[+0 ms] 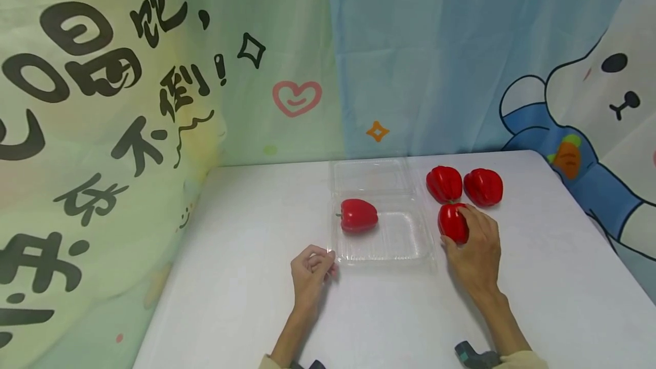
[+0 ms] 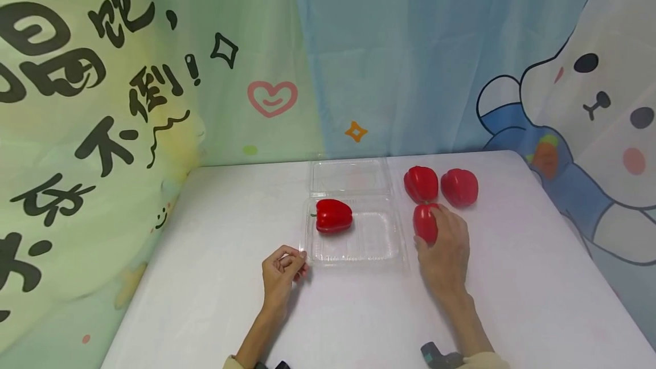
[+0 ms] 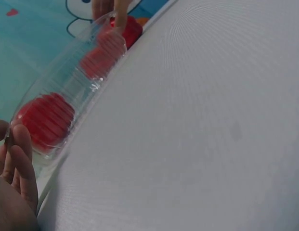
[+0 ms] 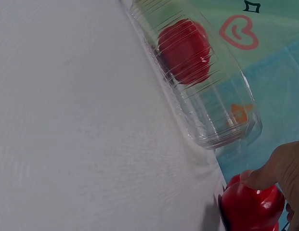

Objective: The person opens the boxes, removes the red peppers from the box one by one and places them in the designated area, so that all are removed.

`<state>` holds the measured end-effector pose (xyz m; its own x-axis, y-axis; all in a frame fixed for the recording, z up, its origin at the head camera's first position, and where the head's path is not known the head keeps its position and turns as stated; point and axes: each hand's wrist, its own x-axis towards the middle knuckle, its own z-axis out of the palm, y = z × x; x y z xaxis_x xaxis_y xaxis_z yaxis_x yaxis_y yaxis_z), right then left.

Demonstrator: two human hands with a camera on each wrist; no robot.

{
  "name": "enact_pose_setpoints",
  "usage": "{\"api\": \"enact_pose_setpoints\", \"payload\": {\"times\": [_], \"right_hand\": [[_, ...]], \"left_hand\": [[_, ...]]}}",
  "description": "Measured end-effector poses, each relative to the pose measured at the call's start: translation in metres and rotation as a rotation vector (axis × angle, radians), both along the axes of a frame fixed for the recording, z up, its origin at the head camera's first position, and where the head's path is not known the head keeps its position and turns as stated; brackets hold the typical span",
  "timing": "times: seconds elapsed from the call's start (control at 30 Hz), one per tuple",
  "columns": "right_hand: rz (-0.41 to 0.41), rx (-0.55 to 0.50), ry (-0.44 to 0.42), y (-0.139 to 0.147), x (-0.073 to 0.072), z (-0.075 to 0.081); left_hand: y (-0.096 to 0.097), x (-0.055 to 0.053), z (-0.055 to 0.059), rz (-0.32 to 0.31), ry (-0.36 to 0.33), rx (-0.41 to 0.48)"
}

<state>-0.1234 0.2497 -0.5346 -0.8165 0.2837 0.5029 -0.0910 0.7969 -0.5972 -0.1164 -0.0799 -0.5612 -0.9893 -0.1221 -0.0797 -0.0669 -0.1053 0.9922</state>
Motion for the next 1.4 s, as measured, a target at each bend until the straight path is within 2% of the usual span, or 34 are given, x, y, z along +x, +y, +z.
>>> {"api": "enact_pose_setpoints", "payload": {"times": [0.2,0.33,0.43,0.57,0.67,0.77,0.97,1.17,1.4], "right_hand": [[0.015,-0.004,0.088,-0.005,-0.007,0.009],[0.097,-0.048,0.106,-0.018,-0.014,0.021],[0.218,-0.086,0.035,-0.034,-0.019,0.031],[0.387,-0.095,-0.126,-0.055,-0.029,0.042],[0.477,-0.061,-0.226,-0.067,-0.037,0.046],[0.539,-0.032,-0.284,-0.077,-0.044,0.046],[0.582,-0.026,-0.312,-0.092,-0.054,0.04],[0.568,-0.003,-0.359,-0.099,-0.056,0.033],[0.577,0.005,-0.381,-0.102,-0.064,0.031]], "left_hand": [[0.0,0.0,0.001,0.004,0.002,-0.008],[0.0,0.0,0.001,0.005,0.001,-0.009],[-0.001,-0.001,0.001,0.004,0.006,-0.005],[-0.001,-0.002,0.0,0.002,0.025,0.004],[-0.001,-0.003,0.0,0.0,0.028,0.008],[-0.001,-0.003,0.0,-0.004,0.026,0.008],[-0.003,0.0,0.0,-0.005,0.027,-0.004],[-0.004,0.003,-0.005,-0.013,0.016,-0.004],[-0.002,0.0,-0.004,-0.014,0.043,-0.023]]}}
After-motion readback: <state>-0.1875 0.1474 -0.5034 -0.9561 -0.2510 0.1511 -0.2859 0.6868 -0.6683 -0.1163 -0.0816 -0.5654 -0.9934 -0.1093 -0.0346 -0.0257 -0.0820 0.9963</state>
